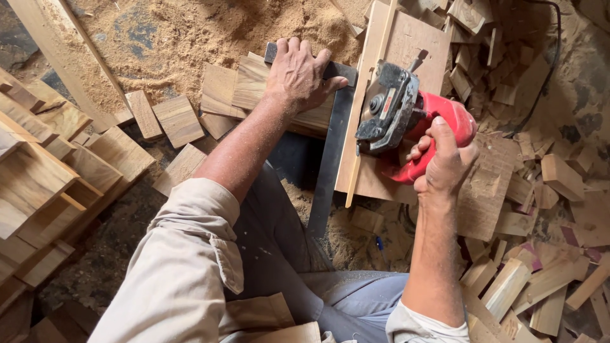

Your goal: Measuring wooden blocks with a square and cutting them using a hand-held power saw in a workshop.

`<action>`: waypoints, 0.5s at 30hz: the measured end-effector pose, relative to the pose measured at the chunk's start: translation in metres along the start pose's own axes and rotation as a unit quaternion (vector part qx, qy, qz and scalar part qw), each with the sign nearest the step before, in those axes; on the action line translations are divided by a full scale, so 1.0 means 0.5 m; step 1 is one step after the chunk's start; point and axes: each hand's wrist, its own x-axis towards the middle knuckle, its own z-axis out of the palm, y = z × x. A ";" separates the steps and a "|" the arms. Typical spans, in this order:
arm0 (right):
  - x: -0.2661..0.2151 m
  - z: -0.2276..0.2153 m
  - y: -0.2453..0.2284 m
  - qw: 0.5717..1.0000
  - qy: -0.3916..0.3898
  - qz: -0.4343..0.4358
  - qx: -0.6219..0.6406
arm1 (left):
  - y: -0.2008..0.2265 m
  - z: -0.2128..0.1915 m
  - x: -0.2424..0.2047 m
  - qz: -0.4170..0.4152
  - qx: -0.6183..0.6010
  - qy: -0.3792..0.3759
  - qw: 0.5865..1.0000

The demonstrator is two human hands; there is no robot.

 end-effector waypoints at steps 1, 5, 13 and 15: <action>0.003 0.003 -0.003 1.000 -0.001 -0.005 -0.005 | 0.001 0.000 -0.001 0.000 -0.001 0.004 1.000; 0.055 0.010 0.004 0.999 -0.004 -0.025 -0.021 | 0.003 -0.010 -0.002 -0.001 0.006 -0.005 1.000; 0.155 0.012 -0.014 0.999 0.015 -0.044 0.016 | -0.006 -0.001 0.022 0.010 0.033 0.053 0.998; 0.106 -0.054 -0.030 0.998 0.037 -0.035 0.021 | 0.006 -0.029 0.012 -0.015 0.019 -0.046 0.999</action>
